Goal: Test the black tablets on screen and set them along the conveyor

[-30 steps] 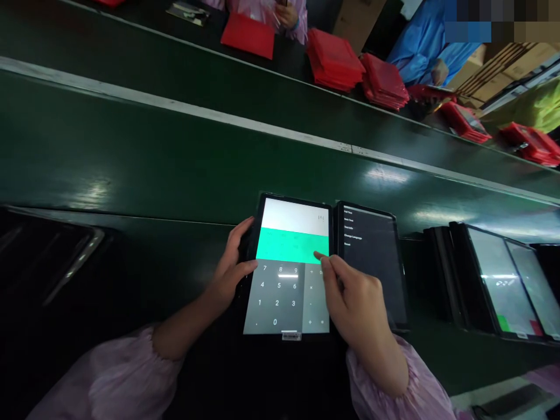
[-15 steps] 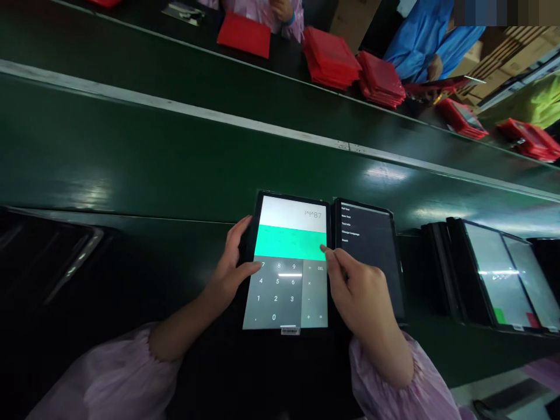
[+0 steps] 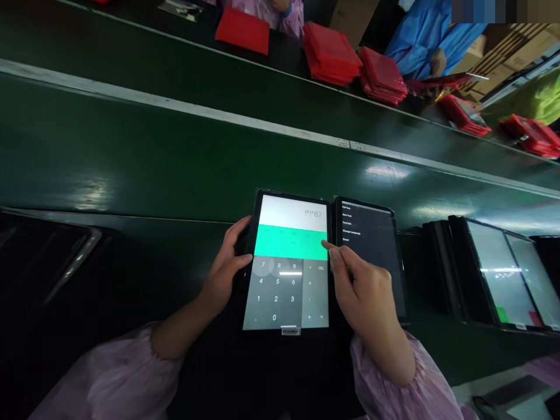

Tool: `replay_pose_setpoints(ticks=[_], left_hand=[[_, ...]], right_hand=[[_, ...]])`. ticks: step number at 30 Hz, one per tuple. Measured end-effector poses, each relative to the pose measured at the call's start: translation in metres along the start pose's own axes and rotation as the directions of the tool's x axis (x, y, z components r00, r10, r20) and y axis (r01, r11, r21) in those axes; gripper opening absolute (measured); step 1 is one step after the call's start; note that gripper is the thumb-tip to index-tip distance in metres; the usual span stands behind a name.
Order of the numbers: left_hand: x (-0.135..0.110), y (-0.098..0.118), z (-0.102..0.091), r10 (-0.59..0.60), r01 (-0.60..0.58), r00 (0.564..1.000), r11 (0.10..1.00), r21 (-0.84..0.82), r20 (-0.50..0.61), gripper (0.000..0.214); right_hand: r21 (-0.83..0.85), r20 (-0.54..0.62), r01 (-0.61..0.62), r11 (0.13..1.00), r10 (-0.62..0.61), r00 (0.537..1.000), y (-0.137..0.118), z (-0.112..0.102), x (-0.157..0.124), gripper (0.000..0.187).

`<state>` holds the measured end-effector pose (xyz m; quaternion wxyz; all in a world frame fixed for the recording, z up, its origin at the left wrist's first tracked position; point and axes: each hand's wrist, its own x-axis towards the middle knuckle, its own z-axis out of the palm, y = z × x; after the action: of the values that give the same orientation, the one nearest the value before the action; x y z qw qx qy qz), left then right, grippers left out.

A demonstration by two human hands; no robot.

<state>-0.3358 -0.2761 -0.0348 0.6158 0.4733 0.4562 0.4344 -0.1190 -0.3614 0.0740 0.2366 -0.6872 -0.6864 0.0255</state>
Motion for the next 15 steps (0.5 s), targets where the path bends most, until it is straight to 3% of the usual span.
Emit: replay_pose_setpoints(ticks=[6, 11, 15], left_hand=[[-0.002, 0.007, 0.006, -0.028, 0.025, 0.999, 0.998, -0.061, -0.045, 0.078], [-0.003, 0.01, 0.009, -0.049, 0.045, 0.997, 0.997, -0.07, -0.057, 0.077], [-0.004, 0.011, 0.012, -0.033, 0.027, 0.997, 0.997, -0.076, -0.076, 0.076]], right_hand=[[0.072, 0.048, -0.043, 0.997, 0.039, 0.998, 0.003, -0.008, 0.002, 0.05], [0.045, 0.1, -0.059, 0.997, 0.054, 0.994, 0.005, 0.001, 0.003, 0.047], [0.126, 0.153, -0.025, 0.992, 0.005, 0.988, 0.002, 0.007, 0.002, 0.04]])
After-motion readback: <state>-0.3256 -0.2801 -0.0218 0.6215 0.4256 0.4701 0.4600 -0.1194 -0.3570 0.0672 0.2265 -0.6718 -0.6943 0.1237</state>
